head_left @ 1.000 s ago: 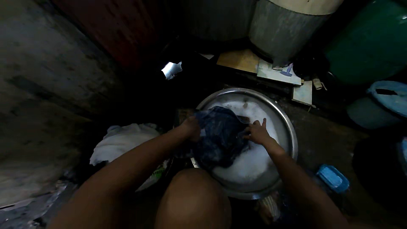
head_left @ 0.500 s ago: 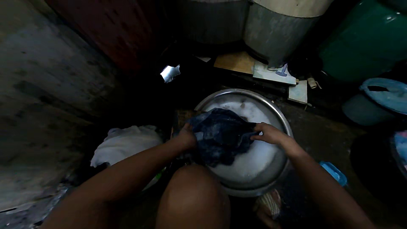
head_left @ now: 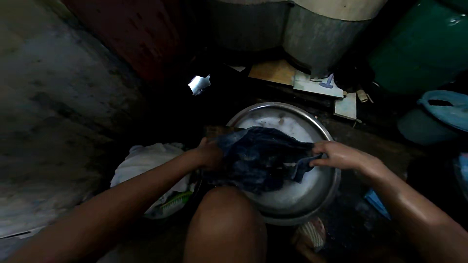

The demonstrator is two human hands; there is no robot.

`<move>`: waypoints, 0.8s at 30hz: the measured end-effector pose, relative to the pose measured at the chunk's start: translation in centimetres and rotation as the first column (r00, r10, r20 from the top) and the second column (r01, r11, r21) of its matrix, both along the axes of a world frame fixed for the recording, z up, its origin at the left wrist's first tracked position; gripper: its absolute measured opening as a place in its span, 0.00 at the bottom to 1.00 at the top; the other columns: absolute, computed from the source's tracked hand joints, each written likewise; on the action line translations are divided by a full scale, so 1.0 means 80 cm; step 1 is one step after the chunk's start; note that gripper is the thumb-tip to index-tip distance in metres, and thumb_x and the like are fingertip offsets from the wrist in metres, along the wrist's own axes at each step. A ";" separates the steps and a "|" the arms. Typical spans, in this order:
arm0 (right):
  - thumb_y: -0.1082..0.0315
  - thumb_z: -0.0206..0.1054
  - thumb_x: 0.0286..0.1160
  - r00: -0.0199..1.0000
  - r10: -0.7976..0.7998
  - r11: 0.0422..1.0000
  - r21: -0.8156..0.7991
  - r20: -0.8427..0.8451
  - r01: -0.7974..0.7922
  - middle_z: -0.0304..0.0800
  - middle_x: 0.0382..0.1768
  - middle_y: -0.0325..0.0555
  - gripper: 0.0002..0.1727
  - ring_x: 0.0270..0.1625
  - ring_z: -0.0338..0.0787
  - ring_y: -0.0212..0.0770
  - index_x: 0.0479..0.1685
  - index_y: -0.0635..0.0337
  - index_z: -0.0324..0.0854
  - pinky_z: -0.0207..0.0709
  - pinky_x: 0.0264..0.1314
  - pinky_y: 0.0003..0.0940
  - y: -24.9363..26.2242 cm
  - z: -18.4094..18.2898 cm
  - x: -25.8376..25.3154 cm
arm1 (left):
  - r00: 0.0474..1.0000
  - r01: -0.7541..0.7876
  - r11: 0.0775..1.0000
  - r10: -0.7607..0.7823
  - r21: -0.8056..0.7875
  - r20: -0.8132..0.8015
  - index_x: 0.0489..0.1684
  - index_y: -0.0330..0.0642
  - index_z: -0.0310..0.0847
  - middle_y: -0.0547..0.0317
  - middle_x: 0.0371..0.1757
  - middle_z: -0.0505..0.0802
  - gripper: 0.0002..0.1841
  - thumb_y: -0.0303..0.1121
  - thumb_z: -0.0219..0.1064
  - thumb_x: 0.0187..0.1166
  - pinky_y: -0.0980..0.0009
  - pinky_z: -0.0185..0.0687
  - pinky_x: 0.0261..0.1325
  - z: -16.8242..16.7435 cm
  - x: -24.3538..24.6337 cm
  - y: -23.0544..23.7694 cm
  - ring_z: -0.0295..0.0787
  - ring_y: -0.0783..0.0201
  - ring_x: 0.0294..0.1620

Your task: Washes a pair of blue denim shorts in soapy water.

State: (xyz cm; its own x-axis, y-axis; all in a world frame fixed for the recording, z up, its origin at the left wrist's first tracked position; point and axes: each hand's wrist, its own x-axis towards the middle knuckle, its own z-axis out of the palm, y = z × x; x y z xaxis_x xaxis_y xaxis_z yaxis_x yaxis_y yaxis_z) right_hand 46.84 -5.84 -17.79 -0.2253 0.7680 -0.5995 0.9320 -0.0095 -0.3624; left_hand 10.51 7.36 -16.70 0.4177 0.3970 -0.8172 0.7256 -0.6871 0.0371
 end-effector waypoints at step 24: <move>0.62 0.61 0.87 0.975 -0.175 0.959 0.201 -0.139 0.201 0.76 0.80 0.55 0.23 0.86 0.69 0.57 0.79 0.53 0.77 0.64 0.87 0.55 0.096 -0.174 -0.160 | 0.818 -0.165 0.986 0.154 -0.032 0.554 0.80 0.42 0.74 0.36 0.83 0.74 0.34 0.51 0.72 0.78 0.36 0.55 0.85 -0.222 0.045 -0.072 0.63 0.35 0.86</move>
